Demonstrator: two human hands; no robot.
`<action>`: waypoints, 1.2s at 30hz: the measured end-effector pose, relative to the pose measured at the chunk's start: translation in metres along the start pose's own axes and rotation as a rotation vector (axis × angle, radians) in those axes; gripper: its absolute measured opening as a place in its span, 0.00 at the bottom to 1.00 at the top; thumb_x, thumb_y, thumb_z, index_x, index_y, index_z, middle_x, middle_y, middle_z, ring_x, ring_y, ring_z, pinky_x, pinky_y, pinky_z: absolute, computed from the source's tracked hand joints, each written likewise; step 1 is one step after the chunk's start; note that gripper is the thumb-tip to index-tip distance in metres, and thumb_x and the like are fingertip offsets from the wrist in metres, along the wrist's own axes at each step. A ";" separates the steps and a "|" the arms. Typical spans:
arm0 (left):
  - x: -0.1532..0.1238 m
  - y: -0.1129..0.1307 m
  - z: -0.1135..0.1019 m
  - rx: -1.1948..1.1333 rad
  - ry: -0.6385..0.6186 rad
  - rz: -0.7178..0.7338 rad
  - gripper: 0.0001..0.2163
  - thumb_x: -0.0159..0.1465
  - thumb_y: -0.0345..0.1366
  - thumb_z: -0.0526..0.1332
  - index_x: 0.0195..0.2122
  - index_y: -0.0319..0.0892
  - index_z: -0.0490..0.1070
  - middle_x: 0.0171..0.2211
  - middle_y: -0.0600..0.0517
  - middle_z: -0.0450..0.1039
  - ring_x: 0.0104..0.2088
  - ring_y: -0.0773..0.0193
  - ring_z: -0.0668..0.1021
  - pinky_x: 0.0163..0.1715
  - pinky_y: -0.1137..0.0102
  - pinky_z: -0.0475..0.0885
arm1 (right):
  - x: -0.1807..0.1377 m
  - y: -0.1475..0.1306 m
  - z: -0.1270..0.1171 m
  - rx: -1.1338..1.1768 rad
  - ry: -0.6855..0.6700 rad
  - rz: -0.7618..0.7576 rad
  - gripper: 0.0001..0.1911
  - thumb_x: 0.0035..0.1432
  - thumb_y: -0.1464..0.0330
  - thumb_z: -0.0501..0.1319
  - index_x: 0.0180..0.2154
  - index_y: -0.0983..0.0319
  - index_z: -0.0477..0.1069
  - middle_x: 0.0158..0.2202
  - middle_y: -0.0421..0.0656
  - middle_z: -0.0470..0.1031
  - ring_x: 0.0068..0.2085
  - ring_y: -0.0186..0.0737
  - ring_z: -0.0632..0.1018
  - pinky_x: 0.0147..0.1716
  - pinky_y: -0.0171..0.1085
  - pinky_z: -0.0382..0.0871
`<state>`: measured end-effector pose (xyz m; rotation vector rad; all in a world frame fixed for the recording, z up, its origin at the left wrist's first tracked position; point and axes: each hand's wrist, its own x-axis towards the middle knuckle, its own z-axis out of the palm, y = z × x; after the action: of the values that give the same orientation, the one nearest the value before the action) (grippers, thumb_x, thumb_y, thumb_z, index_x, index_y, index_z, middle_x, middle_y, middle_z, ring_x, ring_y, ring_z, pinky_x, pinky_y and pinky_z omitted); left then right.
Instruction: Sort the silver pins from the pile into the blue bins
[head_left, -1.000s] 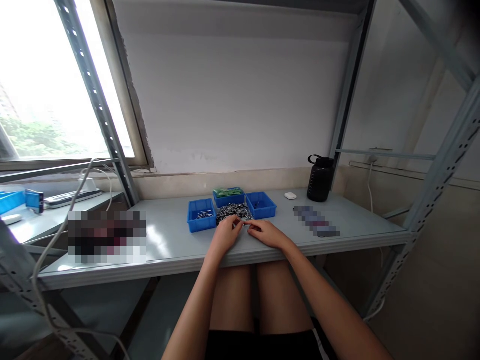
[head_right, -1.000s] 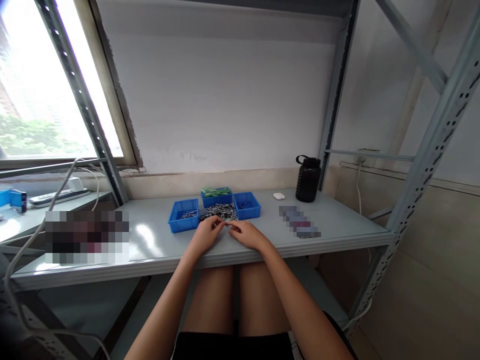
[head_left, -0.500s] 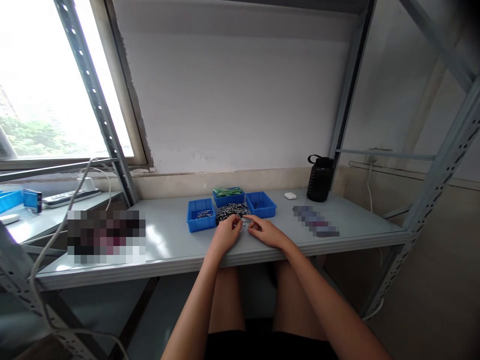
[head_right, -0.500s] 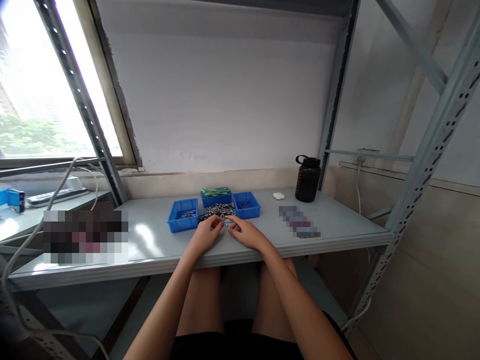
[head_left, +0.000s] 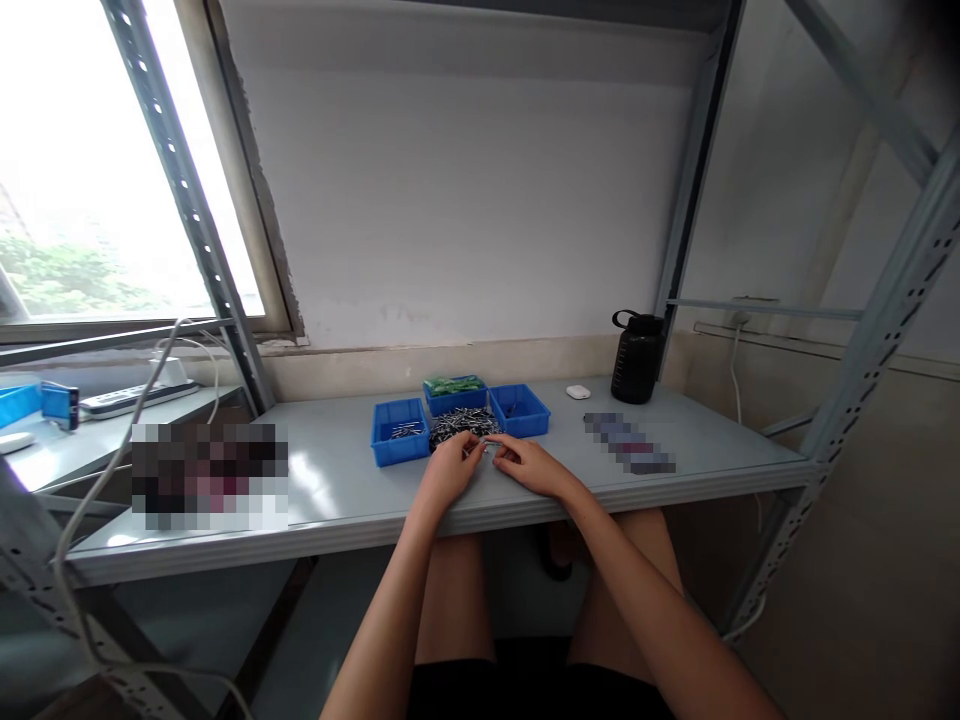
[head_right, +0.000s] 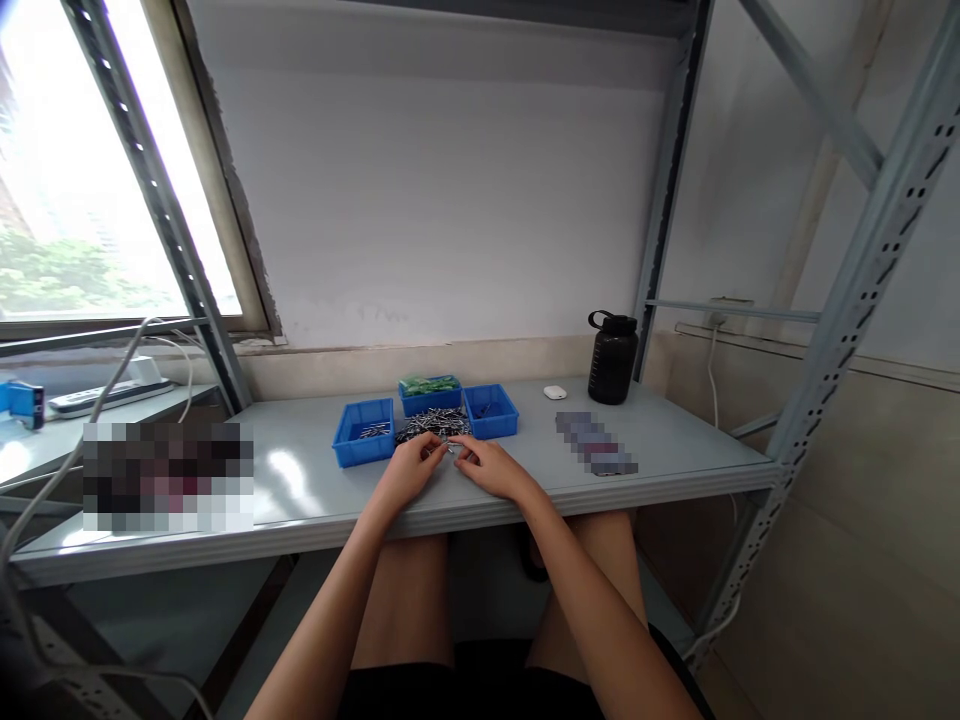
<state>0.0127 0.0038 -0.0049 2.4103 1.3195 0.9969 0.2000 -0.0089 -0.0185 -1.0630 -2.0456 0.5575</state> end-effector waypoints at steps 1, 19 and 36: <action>0.000 0.000 0.000 0.000 0.003 0.001 0.10 0.68 0.39 0.57 0.42 0.38 0.72 0.38 0.50 0.75 0.36 0.63 0.78 0.39 0.63 0.75 | 0.000 0.000 0.000 -0.005 -0.003 -0.002 0.22 0.61 0.70 0.57 0.57 0.60 0.67 0.40 0.45 0.78 0.39 0.42 0.77 0.40 0.38 0.69; -0.001 -0.001 0.001 0.039 -0.016 -0.007 0.11 0.68 0.40 0.57 0.41 0.37 0.72 0.36 0.50 0.74 0.34 0.64 0.77 0.37 0.64 0.75 | -0.001 0.000 0.000 -0.006 0.003 -0.029 0.20 0.61 0.70 0.57 0.55 0.58 0.68 0.40 0.44 0.78 0.39 0.41 0.77 0.40 0.39 0.70; -0.001 0.001 0.000 0.054 -0.081 -0.034 0.11 0.68 0.40 0.57 0.41 0.37 0.72 0.37 0.50 0.75 0.35 0.64 0.77 0.38 0.64 0.75 | -0.002 -0.002 -0.002 0.030 -0.022 -0.033 0.25 0.60 0.73 0.57 0.59 0.56 0.64 0.44 0.45 0.76 0.43 0.41 0.76 0.45 0.41 0.69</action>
<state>0.0130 0.0024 -0.0044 2.4309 1.3714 0.8565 0.2009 -0.0115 -0.0169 -1.0073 -2.0636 0.5835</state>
